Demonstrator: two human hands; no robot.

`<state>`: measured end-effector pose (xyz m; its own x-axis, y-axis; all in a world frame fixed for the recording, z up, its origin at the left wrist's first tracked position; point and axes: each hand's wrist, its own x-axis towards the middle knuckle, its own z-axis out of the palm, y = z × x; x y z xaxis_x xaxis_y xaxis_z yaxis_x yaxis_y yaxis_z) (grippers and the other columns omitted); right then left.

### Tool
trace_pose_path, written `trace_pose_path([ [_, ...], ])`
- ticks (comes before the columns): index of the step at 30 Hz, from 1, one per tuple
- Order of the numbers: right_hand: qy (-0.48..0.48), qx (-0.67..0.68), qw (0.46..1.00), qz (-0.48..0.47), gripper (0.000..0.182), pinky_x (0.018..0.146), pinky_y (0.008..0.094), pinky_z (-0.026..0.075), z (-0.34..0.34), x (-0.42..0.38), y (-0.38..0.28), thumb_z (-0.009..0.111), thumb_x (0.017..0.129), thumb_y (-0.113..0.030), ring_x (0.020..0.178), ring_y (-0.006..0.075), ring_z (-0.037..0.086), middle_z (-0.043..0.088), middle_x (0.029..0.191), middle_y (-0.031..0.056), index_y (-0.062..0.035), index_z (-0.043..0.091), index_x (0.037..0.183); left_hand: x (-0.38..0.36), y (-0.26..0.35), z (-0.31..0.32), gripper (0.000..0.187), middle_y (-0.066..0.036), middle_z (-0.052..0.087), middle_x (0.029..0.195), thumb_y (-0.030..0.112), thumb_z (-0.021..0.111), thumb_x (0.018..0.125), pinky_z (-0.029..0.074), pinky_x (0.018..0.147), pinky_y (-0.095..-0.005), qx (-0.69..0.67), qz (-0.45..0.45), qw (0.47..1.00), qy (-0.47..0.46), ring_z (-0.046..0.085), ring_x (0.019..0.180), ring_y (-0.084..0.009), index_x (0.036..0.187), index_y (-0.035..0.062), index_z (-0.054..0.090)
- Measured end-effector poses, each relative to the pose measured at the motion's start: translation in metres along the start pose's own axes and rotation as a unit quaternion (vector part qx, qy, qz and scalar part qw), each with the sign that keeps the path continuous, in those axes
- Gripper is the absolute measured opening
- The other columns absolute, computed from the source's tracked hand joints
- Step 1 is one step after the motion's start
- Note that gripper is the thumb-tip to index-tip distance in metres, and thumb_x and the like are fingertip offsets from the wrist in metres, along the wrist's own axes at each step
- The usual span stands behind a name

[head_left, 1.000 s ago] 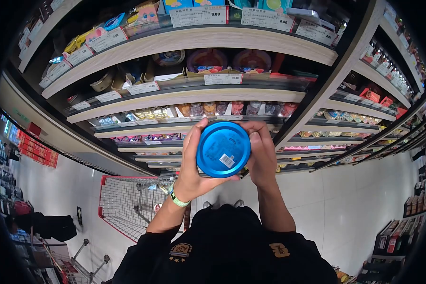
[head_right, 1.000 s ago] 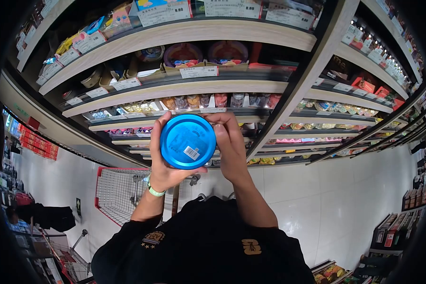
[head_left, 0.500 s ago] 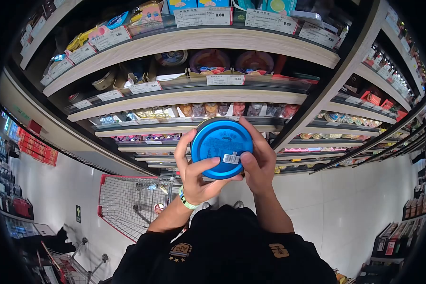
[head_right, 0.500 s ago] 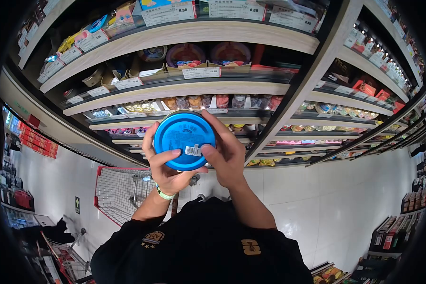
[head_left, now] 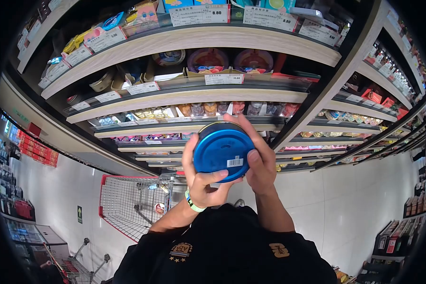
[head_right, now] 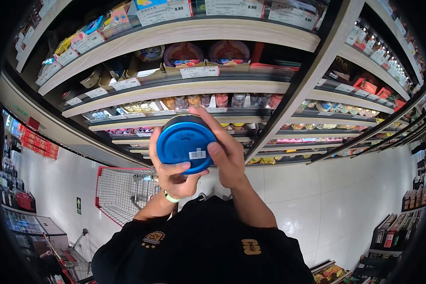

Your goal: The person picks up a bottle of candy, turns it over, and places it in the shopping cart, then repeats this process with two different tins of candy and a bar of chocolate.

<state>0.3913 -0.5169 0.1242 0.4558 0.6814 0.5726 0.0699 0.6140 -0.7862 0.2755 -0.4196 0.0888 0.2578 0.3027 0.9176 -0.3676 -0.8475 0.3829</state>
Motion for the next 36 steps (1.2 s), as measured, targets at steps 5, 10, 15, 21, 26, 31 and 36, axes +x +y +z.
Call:
trace_pose_path([
  [5, -0.005, 0.026, 0.999, -0.018, 0.072, 0.112, 0.0392, 0.037, -0.001, 0.002, 0.001, 0.048, 0.103, -0.042, 0.135, 0.0296, 0.049, 0.042, 0.151, 0.0254, 0.0096, 0.031, 0.151, 0.013, 0.006, -0.001, 0.051, -0.039, 0.021, 0.152, 0.0, 0.083, 0.067, 0.054, 0.096, -0.0521, -0.068, -0.026, 0.996, -0.052, 0.051, 0.126, -0.0531, 0.107, 0.02, 0.058],
  [10, -0.004, 0.036, 0.999, -0.008, 0.08, 0.112, 0.0395, 0.037, 0.002, 0.002, 0.003, 0.048, 0.101, -0.049, 0.136, 0.0301, 0.047, 0.041, 0.152, 0.0256, 0.0083, 0.028, 0.152, 0.013, 0.004, -0.001, 0.051, -0.039, 0.022, 0.152, 0.002, 0.085, 0.067, 0.054, 0.095, -0.0542, -0.084, -0.036, 0.995, -0.045, 0.05, 0.126, -0.0541, 0.106, 0.0202, 0.058],
  [15, -0.008, 0.035, 0.999, -0.008, 0.08, 0.112, 0.0396, 0.037, 0.002, 0.003, 0.003, 0.049, 0.101, -0.05, 0.135, 0.0303, 0.048, 0.041, 0.152, 0.0261, 0.0081, 0.028, 0.152, 0.014, 0.005, -0.002, 0.053, -0.039, 0.022, 0.151, 0.002, 0.086, 0.066, 0.055, 0.095, -0.0542, -0.077, -0.028, 0.996, -0.043, 0.05, 0.126, -0.0548, 0.106, 0.0213, 0.058],
  [21, -0.009, 0.037, 0.999, -0.009, 0.08, 0.112, 0.0398, 0.037, 0.003, 0.002, 0.003, 0.049, 0.101, -0.049, 0.135, 0.0305, 0.048, 0.041, 0.151, 0.0268, 0.0084, 0.029, 0.152, 0.015, 0.006, -0.003, 0.055, -0.04, 0.022, 0.151, 0.0, 0.086, 0.065, 0.055, 0.094, -0.0542, -0.07, -0.019, 0.996, -0.043, 0.052, 0.124, -0.0553, 0.107, 0.021, 0.058],
  [26, -0.007, 0.033, 0.999, -0.01, 0.078, 0.112, 0.0398, 0.037, 0.004, 0.001, 0.002, 0.049, 0.101, -0.048, 0.135, 0.0304, 0.049, 0.041, 0.151, 0.0271, 0.0087, 0.03, 0.151, 0.014, 0.007, -0.003, 0.054, -0.04, 0.022, 0.15, -0.001, 0.085, 0.065, 0.056, 0.093, -0.0538, -0.066, -0.016, 0.997, -0.041, 0.052, 0.124, -0.0553, 0.107, 0.0209, 0.059],
  [31, -0.007, 0.031, 0.999, -0.013, 0.076, 0.112, 0.0397, 0.037, 0.004, 0.0, 0.002, 0.049, 0.102, -0.045, 0.134, 0.0304, 0.049, 0.041, 0.151, 0.0273, 0.0089, 0.03, 0.151, 0.01, 0.007, -0.005, 0.053, -0.04, 0.022, 0.151, -0.001, 0.084, 0.065, 0.057, 0.092, -0.0525, -0.064, -0.019, 0.997, -0.044, 0.053, 0.123, -0.0547, 0.106, 0.0207, 0.059],
  [36, -0.002, 0.036, 0.999, -0.015, 0.075, 0.112, 0.0398, 0.038, 0.006, -0.002, 0.001, 0.049, 0.101, -0.043, 0.134, 0.0304, 0.049, 0.041, 0.151, 0.0272, 0.0087, 0.03, 0.151, 0.01, 0.008, -0.006, 0.052, -0.039, 0.022, 0.151, 0.0, 0.084, 0.067, 0.057, 0.092, -0.0505, -0.048, -0.004, 0.997, -0.052, 0.054, 0.122, -0.054, 0.107, 0.0202, 0.059],
])
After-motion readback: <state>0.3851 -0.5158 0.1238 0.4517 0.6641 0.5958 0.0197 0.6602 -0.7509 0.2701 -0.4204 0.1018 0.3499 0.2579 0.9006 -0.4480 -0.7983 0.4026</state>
